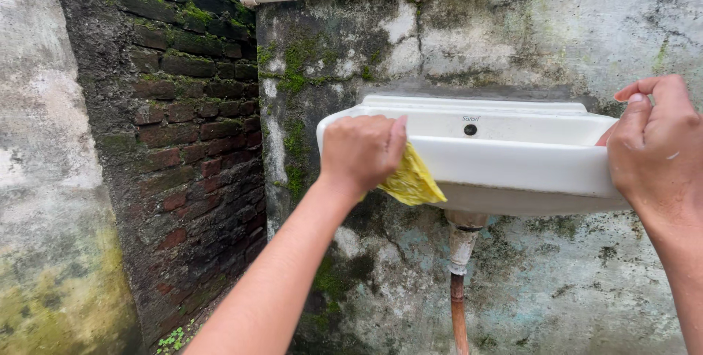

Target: The person cleans a sink and a faucet using a cloth, then turns the water on to rinse them.

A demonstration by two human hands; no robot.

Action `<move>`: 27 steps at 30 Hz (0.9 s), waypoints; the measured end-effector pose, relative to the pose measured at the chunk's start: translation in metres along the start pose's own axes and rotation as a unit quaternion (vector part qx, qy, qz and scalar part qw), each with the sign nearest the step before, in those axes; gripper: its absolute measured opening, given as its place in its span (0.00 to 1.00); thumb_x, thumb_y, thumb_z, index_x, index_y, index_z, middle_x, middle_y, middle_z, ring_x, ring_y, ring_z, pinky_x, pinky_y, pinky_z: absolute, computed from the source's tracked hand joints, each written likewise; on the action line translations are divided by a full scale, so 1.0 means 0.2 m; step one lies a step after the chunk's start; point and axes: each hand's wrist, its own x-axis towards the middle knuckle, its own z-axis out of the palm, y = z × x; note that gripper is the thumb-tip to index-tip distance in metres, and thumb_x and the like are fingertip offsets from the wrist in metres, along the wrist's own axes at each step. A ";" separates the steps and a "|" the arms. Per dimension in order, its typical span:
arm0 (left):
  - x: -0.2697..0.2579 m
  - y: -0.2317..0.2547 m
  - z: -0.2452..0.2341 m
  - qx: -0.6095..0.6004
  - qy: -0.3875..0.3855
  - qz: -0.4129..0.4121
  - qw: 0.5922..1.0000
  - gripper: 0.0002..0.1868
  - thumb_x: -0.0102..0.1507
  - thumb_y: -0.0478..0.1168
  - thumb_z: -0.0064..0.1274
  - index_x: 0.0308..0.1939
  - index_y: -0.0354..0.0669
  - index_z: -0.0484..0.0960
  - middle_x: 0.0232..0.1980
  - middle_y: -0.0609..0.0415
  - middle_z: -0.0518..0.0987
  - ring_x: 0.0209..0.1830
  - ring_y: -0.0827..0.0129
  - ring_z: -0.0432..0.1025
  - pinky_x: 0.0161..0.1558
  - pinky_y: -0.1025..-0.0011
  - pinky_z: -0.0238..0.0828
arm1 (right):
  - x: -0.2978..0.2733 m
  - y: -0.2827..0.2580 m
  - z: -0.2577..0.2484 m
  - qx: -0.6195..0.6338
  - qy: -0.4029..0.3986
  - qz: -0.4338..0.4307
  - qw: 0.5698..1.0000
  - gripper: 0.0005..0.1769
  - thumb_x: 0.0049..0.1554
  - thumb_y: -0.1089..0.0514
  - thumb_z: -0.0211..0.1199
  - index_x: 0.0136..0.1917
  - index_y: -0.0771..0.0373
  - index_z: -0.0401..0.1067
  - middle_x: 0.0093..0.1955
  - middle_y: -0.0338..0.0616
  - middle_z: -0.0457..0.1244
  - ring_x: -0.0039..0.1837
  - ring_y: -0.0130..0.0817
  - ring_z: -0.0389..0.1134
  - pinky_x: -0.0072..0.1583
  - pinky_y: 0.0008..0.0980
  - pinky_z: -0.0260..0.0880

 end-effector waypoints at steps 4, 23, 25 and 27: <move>-0.06 -0.25 -0.05 -0.073 -0.016 -0.015 0.997 0.33 0.74 0.44 0.39 0.11 0.48 0.67 0.12 0.60 0.66 0.09 0.73 0.59 0.16 0.71 0.56 | -0.01 0.03 0.01 0.004 0.025 -0.030 0.999 0.11 0.73 0.66 0.46 0.59 0.71 0.69 0.30 0.50 0.66 0.35 0.40 0.70 0.42 0.37 0.70; 0.02 0.09 -0.05 0.007 0.061 -0.015 0.998 0.24 0.69 0.42 0.46 0.17 0.44 0.79 0.19 0.52 0.77 0.16 0.61 0.71 0.26 0.62 0.65 | -0.03 0.03 0.00 0.013 0.022 -0.024 0.999 0.10 0.74 0.66 0.46 0.60 0.69 0.68 0.31 0.47 0.65 0.37 0.40 0.71 0.43 0.37 0.69; 0.01 0.03 -0.08 -0.017 0.006 -0.008 1.000 0.23 0.69 0.43 0.45 0.19 0.44 0.80 0.19 0.51 0.77 0.14 0.60 0.70 0.26 0.61 0.66 | -0.03 0.03 0.00 -0.019 0.028 -0.041 0.999 0.10 0.73 0.66 0.46 0.59 0.69 0.69 0.30 0.48 0.66 0.36 0.41 0.71 0.43 0.37 0.70; -0.03 -0.06 -0.11 -0.023 0.025 0.002 0.999 0.23 0.69 0.43 0.45 0.19 0.44 0.79 0.20 0.51 0.77 0.17 0.58 0.71 0.27 0.60 0.66 | -0.03 0.05 0.00 -0.048 0.033 -0.063 0.996 0.10 0.72 0.66 0.47 0.58 0.69 0.69 0.30 0.49 0.66 0.36 0.41 0.71 0.43 0.37 0.70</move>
